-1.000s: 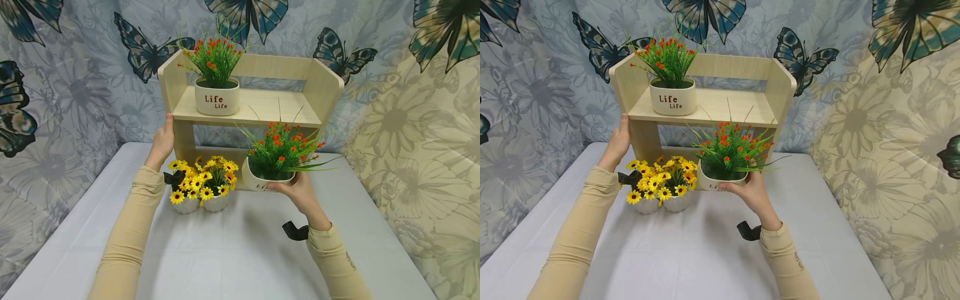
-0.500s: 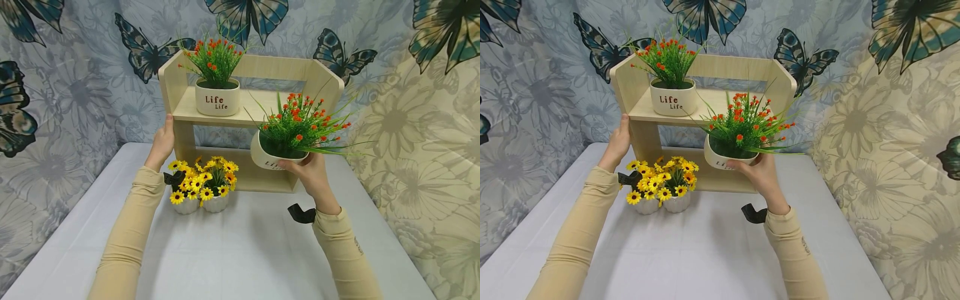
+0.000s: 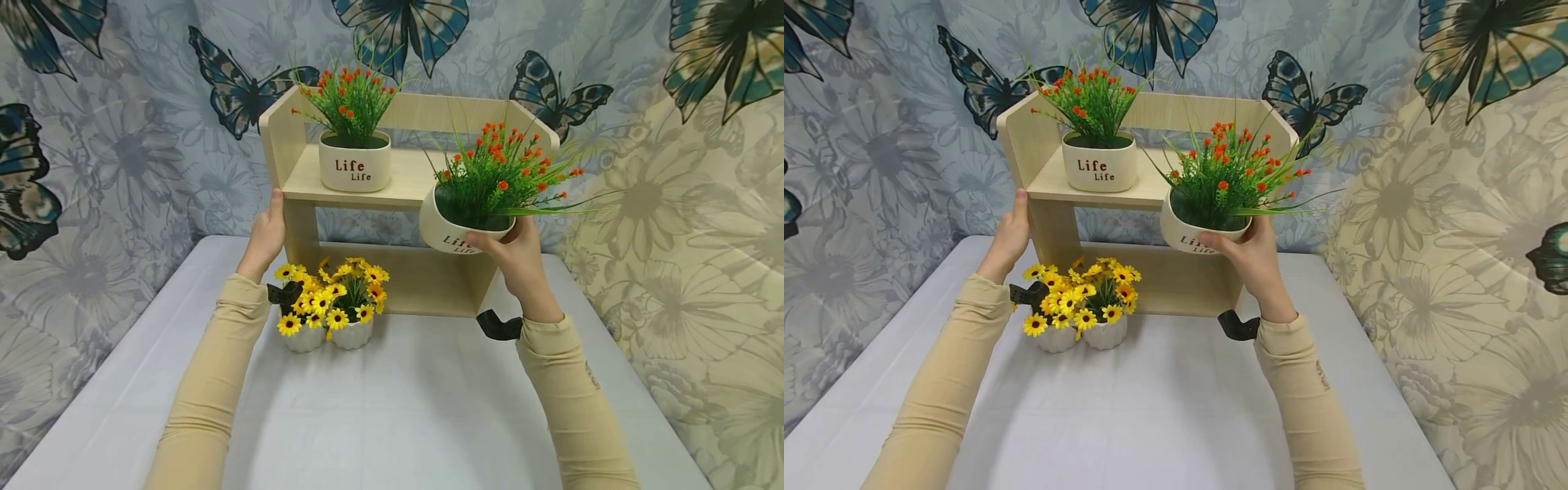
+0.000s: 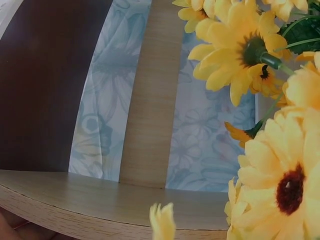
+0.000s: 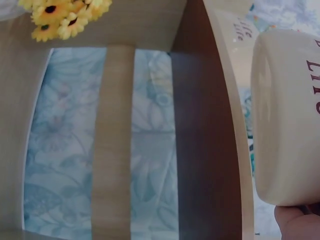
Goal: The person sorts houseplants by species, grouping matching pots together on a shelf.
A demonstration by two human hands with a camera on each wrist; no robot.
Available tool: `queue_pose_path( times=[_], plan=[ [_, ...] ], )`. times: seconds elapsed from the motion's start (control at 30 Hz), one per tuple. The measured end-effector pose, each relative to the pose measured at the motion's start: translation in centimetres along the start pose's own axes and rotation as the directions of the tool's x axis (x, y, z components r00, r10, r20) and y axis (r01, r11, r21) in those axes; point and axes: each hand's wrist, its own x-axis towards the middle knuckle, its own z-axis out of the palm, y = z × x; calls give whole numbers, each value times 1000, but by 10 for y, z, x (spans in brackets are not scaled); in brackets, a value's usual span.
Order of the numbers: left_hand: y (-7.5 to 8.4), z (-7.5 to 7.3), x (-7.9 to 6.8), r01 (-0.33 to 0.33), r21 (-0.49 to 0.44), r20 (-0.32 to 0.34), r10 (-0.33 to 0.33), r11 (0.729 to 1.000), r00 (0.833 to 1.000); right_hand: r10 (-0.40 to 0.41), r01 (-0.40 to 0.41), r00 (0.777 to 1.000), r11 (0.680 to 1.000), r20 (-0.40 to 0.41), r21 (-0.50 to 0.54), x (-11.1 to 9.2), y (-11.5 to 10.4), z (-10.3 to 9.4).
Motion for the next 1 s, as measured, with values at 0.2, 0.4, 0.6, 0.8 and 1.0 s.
queue_pose_path(
  times=[0.2,0.4,0.6,0.8,1.0],
  plan=[
    [0,0,0,9,-4,1,-9,1000,1000,0,0,1000,1000,1,9,14,-4,-1],
    [0,0,0,15,-1,-1,-15,1000,1000,13,-13,1000,1000,11,-1,28,-8,-4],
    [0,0,-1,13,-2,2,-13,1000,1000,51,-51,999,997,6,-53,45,-13,-8],
    [1,1,-2,29,6,8,-29,1000,1000,105,-105,994,980,-7,-168,57,-15,-11],
    [2,1,-2,32,9,10,-32,999,999,131,-131,991,978,-11,-163,69,-5,-12]
  ],
)
